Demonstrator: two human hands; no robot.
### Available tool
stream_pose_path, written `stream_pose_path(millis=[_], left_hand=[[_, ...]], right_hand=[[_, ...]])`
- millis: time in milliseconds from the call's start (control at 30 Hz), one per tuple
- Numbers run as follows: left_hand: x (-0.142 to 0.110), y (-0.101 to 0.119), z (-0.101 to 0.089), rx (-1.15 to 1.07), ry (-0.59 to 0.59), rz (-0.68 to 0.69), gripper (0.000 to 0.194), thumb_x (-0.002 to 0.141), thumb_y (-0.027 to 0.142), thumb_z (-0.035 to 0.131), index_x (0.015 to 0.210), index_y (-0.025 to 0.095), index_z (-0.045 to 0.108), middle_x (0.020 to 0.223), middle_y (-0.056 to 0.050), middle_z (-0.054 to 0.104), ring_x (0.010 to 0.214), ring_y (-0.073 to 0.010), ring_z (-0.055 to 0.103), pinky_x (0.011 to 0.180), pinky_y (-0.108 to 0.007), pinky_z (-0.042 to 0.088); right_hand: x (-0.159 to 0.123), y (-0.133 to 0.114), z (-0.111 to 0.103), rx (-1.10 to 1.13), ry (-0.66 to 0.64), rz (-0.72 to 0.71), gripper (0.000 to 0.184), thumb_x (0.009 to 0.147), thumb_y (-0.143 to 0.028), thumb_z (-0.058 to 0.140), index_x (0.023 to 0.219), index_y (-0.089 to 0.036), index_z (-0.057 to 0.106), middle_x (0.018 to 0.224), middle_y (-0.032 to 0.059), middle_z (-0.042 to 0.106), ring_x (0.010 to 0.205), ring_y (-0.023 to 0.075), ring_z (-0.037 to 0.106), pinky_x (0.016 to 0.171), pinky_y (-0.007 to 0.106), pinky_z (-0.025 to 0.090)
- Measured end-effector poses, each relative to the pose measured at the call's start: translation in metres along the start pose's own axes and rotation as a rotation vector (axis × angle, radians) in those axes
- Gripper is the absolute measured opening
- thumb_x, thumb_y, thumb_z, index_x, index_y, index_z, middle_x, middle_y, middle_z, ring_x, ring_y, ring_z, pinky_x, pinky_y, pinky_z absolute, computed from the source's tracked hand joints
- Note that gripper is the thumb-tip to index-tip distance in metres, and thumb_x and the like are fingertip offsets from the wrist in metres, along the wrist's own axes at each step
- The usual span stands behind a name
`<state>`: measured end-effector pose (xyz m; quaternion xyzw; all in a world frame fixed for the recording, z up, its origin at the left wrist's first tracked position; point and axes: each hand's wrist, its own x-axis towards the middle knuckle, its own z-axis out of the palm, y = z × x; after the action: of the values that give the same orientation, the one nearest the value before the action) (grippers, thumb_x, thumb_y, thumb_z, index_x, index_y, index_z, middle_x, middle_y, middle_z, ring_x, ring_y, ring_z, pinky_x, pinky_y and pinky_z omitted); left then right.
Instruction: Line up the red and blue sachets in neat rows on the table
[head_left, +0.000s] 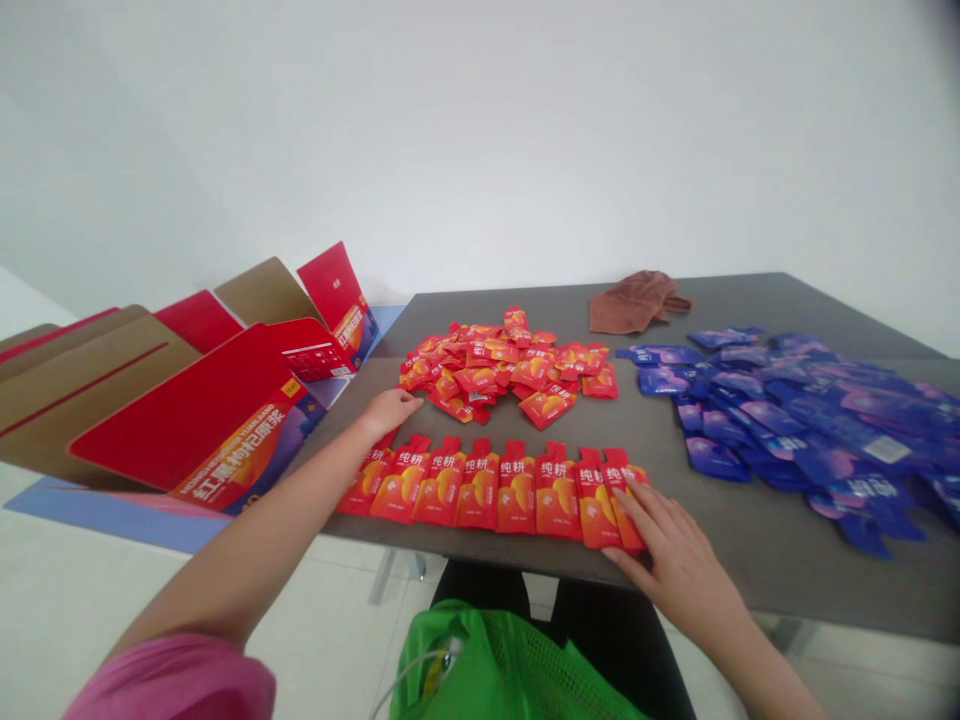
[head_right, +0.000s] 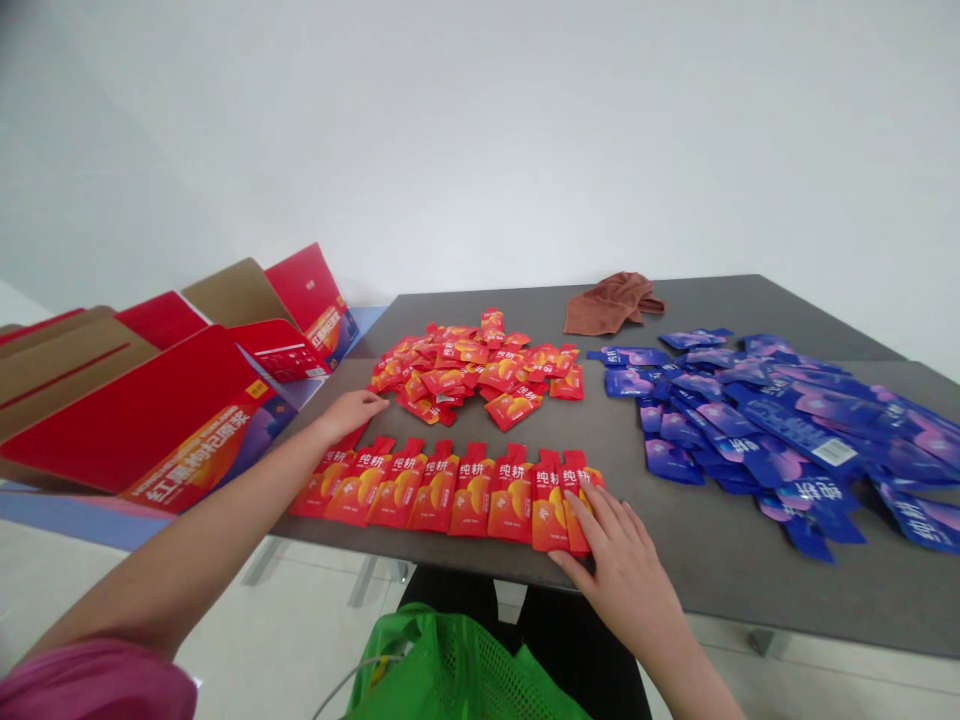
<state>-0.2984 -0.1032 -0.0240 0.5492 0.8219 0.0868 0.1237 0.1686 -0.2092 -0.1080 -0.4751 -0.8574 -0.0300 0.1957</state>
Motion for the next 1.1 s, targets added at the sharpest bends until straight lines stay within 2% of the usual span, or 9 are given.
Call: stream_pose_path(millis=[167,333,467,533,633,733,833,933,1100], left_hand=[[0.014,0.026,0.013,0.025,-0.092,0.014,0.045,0.077,0.057,0.06,0.092,0.017,0.076,0.088,-0.008,0.076,0.077,-0.0217,0.069,0.063,-0.025,0.049],[0.021,0.023,-0.002,0.126,-0.122,0.03,0.042,0.074,0.055,0.063,0.087,0.018,0.076,0.083,-0.01,0.075,0.083,-0.0269,0.07,0.072,-0.028,0.05],[0.024,0.019,-0.017,0.174,-0.05,0.085,0.049,0.086,0.051,0.051,0.12,0.019,0.067,0.12,-0.013,0.069,0.116,-0.0305,0.061,0.094,-0.033,0.045],[0.028,0.02,-0.018,0.173,-0.011,0.117,0.064,0.089,0.053,0.045,0.144,0.02,0.044,0.143,-0.014,0.051,0.131,-0.029,0.049,0.103,-0.033,0.039],[0.04,0.026,-0.009,0.185,-0.029,0.119,0.086,0.085,0.063,0.047,0.155,0.021,0.019,0.158,-0.018,0.026,0.141,-0.034,0.034,0.109,-0.041,0.033],[0.055,0.038,0.007,0.211,-0.086,0.107,0.085,0.084,0.067,0.045,0.154,0.022,0.023,0.159,-0.021,0.021,0.143,-0.0399,0.027,0.109,-0.05,0.03],[0.069,0.051,0.023,0.233,-0.101,0.088,0.08,0.086,0.064,0.04,0.153,0.021,0.026,0.16,-0.02,0.018,0.145,-0.043,0.019,0.109,-0.058,0.026],[0.081,0.063,0.033,0.245,-0.105,0.052,0.079,0.086,0.06,0.04,0.152,0.018,0.028,0.161,-0.02,0.011,0.144,-0.0473,0.016,0.107,-0.063,0.026],[0.097,0.08,0.042,0.219,-0.093,0.014,0.079,0.086,0.061,0.039,0.153,0.02,0.026,0.163,-0.016,0.006,0.144,-0.0497,0.01,0.106,-0.069,0.024]], right_hand=[[0.002,0.0,0.0,0.005,-0.003,-0.008,0.063,0.091,-0.059,0.046,0.138,-0.018,0.046,0.147,0.0137,0.046,0.133,0.0326,0.046,0.109,0.052,0.037],[-0.002,0.001,0.004,0.028,0.0,-0.022,0.063,0.091,-0.057,0.049,0.139,-0.018,0.045,0.146,0.0153,0.048,0.134,0.0323,0.045,0.109,0.053,0.036],[0.006,0.002,-0.011,0.064,0.04,-0.025,0.063,0.091,-0.052,0.051,0.143,-0.019,0.041,0.152,0.0176,0.038,0.137,0.0341,0.039,0.109,0.056,0.034],[0.027,0.004,-0.024,0.063,0.049,-0.056,0.061,0.091,-0.051,0.052,0.143,-0.022,0.041,0.155,0.0163,0.033,0.138,0.0348,0.037,0.11,0.057,0.032],[0.083,0.005,-0.038,0.058,0.003,-0.138,0.059,0.09,-0.049,0.054,0.143,-0.024,0.044,0.155,0.0147,0.032,0.14,0.0361,0.034,0.111,0.057,0.03],[0.148,0.002,-0.028,0.066,-0.105,-0.206,0.061,0.09,-0.048,0.056,0.144,-0.025,0.044,0.156,0.0152,0.031,0.14,0.0386,0.03,0.109,0.056,0.034],[0.196,-0.005,0.0,0.072,-0.283,-0.254,0.063,0.089,-0.053,0.056,0.146,-0.03,0.042,0.159,0.0133,0.024,0.141,0.0419,0.028,0.106,0.058,0.037],[0.222,-0.007,0.027,0.061,-0.415,-0.24,0.059,0.089,-0.058,0.052,0.144,-0.036,0.043,0.161,0.0084,0.021,0.141,0.0435,0.027,0.104,0.065,0.034],[0.248,0.013,0.047,0.032,-0.417,-0.129,0.056,0.094,-0.057,0.042,0.147,-0.036,0.039,0.161,0.008,0.021,0.138,0.0454,0.032,0.103,0.072,0.029]])
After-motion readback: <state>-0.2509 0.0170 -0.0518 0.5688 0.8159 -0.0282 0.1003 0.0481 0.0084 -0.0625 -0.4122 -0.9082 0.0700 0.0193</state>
